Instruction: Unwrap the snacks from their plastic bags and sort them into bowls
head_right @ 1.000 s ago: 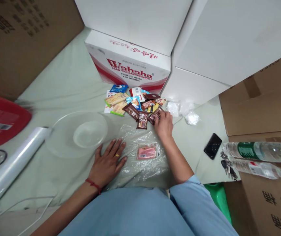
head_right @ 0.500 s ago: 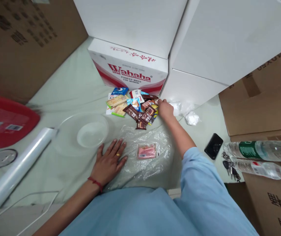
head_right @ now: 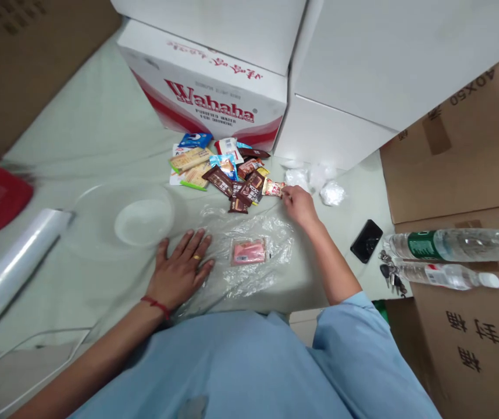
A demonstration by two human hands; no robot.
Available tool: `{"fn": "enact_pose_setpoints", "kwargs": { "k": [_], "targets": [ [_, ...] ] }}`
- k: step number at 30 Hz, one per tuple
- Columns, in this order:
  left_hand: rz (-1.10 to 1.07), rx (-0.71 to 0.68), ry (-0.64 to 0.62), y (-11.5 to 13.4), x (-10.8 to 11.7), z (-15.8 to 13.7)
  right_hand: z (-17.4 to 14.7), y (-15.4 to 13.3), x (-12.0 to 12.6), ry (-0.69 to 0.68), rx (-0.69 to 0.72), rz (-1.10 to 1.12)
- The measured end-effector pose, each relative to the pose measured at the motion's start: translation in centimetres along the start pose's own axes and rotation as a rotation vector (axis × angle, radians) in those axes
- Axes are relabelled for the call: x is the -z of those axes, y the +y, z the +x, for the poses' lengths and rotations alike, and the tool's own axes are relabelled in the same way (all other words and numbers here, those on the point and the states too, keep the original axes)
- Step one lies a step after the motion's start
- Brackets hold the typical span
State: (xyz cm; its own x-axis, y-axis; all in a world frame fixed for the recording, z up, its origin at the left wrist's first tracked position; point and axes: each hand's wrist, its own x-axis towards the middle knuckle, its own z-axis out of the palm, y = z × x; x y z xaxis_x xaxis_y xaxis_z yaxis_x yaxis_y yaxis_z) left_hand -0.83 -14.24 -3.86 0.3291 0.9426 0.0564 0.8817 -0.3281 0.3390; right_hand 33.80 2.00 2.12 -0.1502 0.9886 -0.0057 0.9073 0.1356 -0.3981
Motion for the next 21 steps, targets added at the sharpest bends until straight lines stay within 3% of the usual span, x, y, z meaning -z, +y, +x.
{"fn": "enact_pose_setpoints", "kwargs": {
  "k": [5, 8, 12, 14, 18, 21],
  "targets": [
    [0.02, 0.005, -0.008, 0.3, 0.0, 0.0, 2.4, -1.5, -2.0, -0.086, 0.048, -0.12],
    [0.032, 0.022, -0.016, 0.4, 0.1, 0.0, 2.8, -2.1, -1.8, -0.058, -0.037, -0.172],
    [0.035, 0.025, -0.017, 0.4, 0.2, 0.0, 0.0, -1.2, 0.1, 0.124, -0.089, -0.011],
    [0.026, 0.03, -0.015, 0.4, 0.1, 0.1, -2.5, -0.8, 1.2, 0.119, -0.036, 0.116],
    [0.018, 0.027, -0.021, 0.2, 0.0, 0.2, -7.3, -2.4, 1.9, -0.208, 0.126, 0.376],
    [0.02, 0.017, -0.019, 0.1, -0.1, 0.3, -8.8, -5.1, 0.8, -0.454, 0.327, 0.41]
  ]
}}
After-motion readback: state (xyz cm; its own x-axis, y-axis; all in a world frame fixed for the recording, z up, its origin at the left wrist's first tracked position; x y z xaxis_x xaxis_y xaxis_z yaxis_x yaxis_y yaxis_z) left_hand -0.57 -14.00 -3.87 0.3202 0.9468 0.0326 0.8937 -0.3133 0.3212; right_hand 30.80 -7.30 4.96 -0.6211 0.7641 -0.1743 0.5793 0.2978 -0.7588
